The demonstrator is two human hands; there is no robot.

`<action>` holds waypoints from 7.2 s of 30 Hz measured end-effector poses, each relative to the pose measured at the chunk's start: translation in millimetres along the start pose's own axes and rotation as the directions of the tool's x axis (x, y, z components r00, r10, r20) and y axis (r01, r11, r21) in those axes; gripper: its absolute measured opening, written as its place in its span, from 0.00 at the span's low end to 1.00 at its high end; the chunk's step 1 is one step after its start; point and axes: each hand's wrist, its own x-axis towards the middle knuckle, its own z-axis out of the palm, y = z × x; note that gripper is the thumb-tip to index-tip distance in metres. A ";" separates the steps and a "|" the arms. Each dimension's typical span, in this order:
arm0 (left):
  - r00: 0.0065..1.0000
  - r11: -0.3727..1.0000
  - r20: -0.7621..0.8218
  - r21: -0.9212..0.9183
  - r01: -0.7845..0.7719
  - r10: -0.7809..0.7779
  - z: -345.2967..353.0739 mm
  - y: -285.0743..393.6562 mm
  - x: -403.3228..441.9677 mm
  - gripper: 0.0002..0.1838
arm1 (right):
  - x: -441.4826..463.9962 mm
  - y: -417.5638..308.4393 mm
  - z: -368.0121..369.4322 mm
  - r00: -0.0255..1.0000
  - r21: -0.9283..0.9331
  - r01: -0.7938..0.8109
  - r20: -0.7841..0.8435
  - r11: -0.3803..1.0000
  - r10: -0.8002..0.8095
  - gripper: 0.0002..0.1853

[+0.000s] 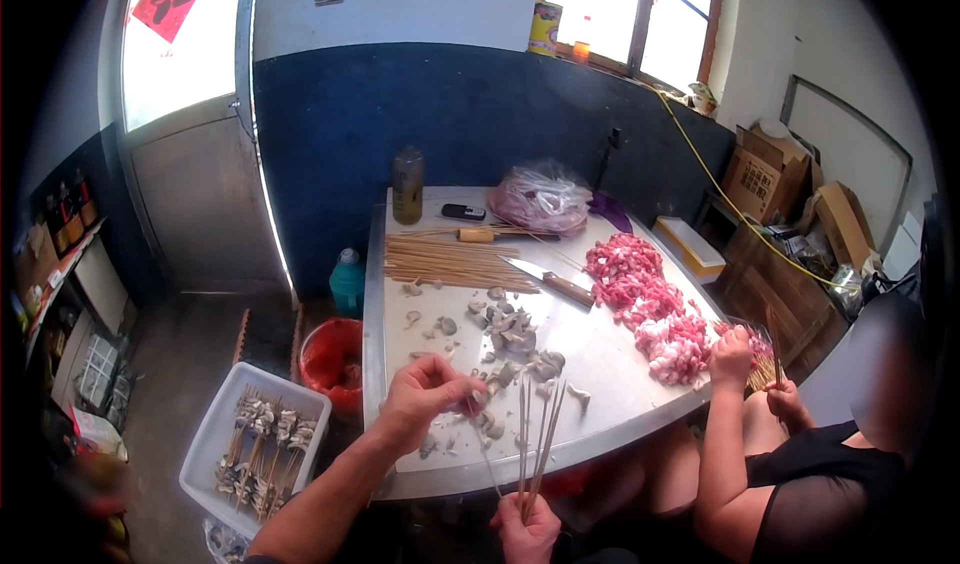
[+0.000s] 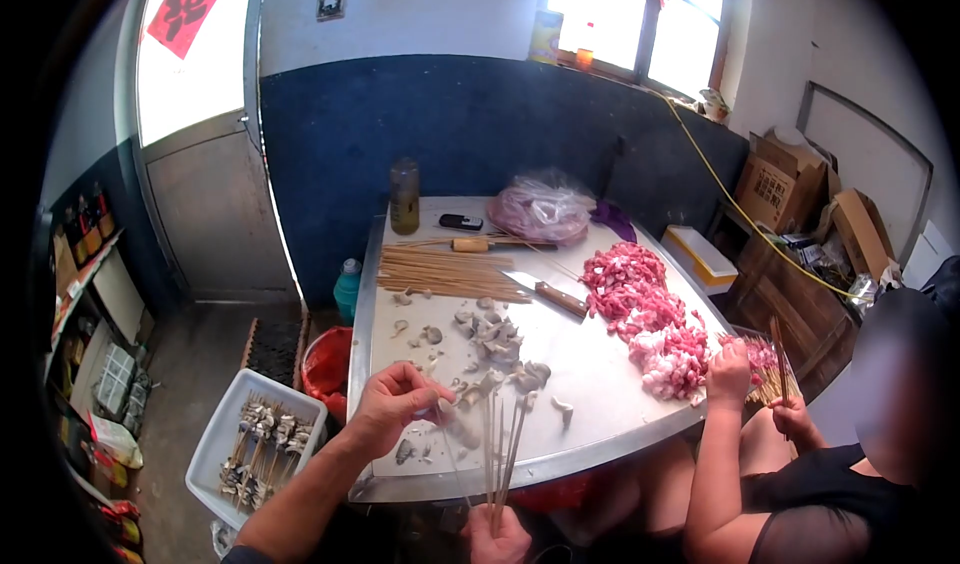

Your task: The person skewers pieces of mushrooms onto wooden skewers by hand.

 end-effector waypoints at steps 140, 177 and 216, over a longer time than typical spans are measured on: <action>0.800 0.273 0.598 0.762 -0.586 0.050 104.2 -78.2 95.1 0.08 | 7.6 -15.0 -55.5 0.954 0.354 -0.002 -0.279 0.935 0.108 0.07; 0.999 0.984 0.022 -0.175 0.035 -0.032 60.5 -37.5 13.6 0.02 | -4.0 -12.7 -25.3 0.986 0.303 -0.088 -0.110 0.949 0.126 0.05; 0.956 0.890 0.221 0.450 0.076 -0.194 66.2 -34.6 98.4 0.05 | 2.1 -20.5 -43.3 0.970 0.386 -0.083 -0.178 0.919 0.163 0.06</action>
